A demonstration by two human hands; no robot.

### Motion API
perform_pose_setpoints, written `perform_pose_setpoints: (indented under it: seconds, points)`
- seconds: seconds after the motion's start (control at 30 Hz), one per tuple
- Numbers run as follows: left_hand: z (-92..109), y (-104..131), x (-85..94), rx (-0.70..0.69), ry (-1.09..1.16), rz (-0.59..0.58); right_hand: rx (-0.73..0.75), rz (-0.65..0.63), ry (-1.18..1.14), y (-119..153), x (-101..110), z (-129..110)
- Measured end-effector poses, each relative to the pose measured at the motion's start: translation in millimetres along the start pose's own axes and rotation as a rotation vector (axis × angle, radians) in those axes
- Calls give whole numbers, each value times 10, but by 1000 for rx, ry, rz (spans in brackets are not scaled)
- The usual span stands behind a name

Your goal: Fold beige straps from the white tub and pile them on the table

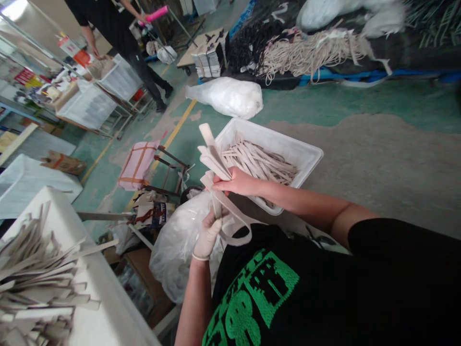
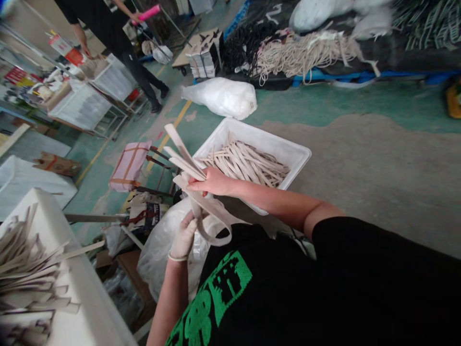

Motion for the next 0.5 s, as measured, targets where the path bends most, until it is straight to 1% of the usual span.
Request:
perform_pose_setpoints:
  seconds: [0.07, 0.1, 0.17, 0.2, 0.23, 0.33, 0.43, 0.5]
  points:
    - [229, -54, -18, -91, 3, 48, 54, -53, 105, 67, -112, -162]
    - [306, -78, -9, -117, 6, 89, 91, -78, 162, 97, -158, -260]
    - [378, -104, 21, -123, -8, 175, 165, -116, 256, 141, -208, -451]
    - [385, -106, 11, -113, -19, 190, 190, -124, 287, 152, -209, -525]
    - [379, -101, -18, -98, -29, 182, 202, -126, 306, 157, -194, -576]
    - [338, -63, -166, -79, -60, 97, 198, -79, 320, 142, -68, -636]
    - [285, -43, -288, -110, -121, 44, 190, 3, 332, 126, 112, -653]
    - [222, -70, -357, -136, -172, 11, 195, 36, 366, 131, 208, -677]
Point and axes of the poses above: each hand's wrist, its own y-axis away from the middle knuckle, its own x-axis out of the back of the hand, z = x × y, the point moved 10 cm from there along -y, towards the middle knuckle, and after that the axes turned 3 degrees about x, right-handed, at the moved point
